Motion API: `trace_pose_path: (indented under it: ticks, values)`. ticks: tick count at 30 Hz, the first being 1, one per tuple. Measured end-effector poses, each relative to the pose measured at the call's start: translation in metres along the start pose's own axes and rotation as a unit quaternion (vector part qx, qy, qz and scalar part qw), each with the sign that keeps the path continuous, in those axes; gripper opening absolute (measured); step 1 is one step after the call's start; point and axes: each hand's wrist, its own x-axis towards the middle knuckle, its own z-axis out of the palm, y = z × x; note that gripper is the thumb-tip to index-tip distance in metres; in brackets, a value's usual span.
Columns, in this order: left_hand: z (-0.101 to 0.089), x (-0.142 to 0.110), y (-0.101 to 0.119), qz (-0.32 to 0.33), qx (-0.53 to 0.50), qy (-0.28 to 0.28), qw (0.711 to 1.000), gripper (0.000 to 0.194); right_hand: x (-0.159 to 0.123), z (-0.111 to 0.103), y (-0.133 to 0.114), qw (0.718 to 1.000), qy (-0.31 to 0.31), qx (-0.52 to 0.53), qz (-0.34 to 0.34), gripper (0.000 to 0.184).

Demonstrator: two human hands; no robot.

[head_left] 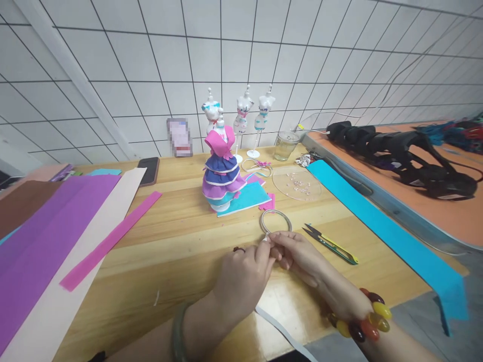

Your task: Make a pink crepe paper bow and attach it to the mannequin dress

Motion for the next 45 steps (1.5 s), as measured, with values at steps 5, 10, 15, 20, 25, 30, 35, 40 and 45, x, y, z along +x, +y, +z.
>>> trace_pose_path:
  ticks: [5, 10, 15, 20, 25, 30, 35, 40, 45]
  values:
    - [0.003, 0.003, -0.004, -0.020, -0.119, 0.011, 0.993, 0.016, -0.002, 0.000, 0.000, 1.000, -0.020, -0.002, 0.015, 0.030]
    - [0.008, 0.007, -0.005, -0.103, -0.346, -0.001, 0.932, 0.026, -0.002, -0.003, 0.003, 1.000, -0.016, -0.009, 0.002, 0.026]
    - [0.006, 0.015, -0.010, -0.175, -0.563, -0.030, 0.807, 0.035, -0.001, -0.004, 0.001, 1.000, -0.010, -0.007, -0.002, 0.028]
    - [0.003, 0.020, -0.017, -0.221, -0.665, -0.095, 0.707, 0.041, -0.002, 0.001, 0.002, 0.996, 0.000, -0.082, -0.020, 0.033]
    - [0.007, 0.019, -0.019, -0.227, -0.719, -0.099, 0.649, 0.036, -0.005, 0.003, 0.001, 0.987, 0.013, -0.154, -0.033, 0.039]
    - [0.008, 0.021, -0.022, -0.224, -0.732, -0.099, 0.635, 0.039, -0.012, -0.004, -0.002, 0.972, 0.058, -0.219, -0.068, 0.041]
    - [0.005, 0.021, -0.018, -0.200, -0.727, -0.089, 0.650, 0.038, -0.026, -0.008, -0.003, 0.842, 0.097, -0.446, -0.288, 0.020]
    - [0.001, 0.021, -0.012, -0.217, -0.712, -0.083, 0.663, 0.039, -0.035, -0.004, -0.001, 0.657, 0.033, -0.630, -0.414, 0.022]
    - [0.008, 0.019, -0.013, -0.222, -0.681, -0.078, 0.693, 0.039, -0.036, -0.002, 0.003, 0.524, 0.035, -0.727, -0.441, 0.025]
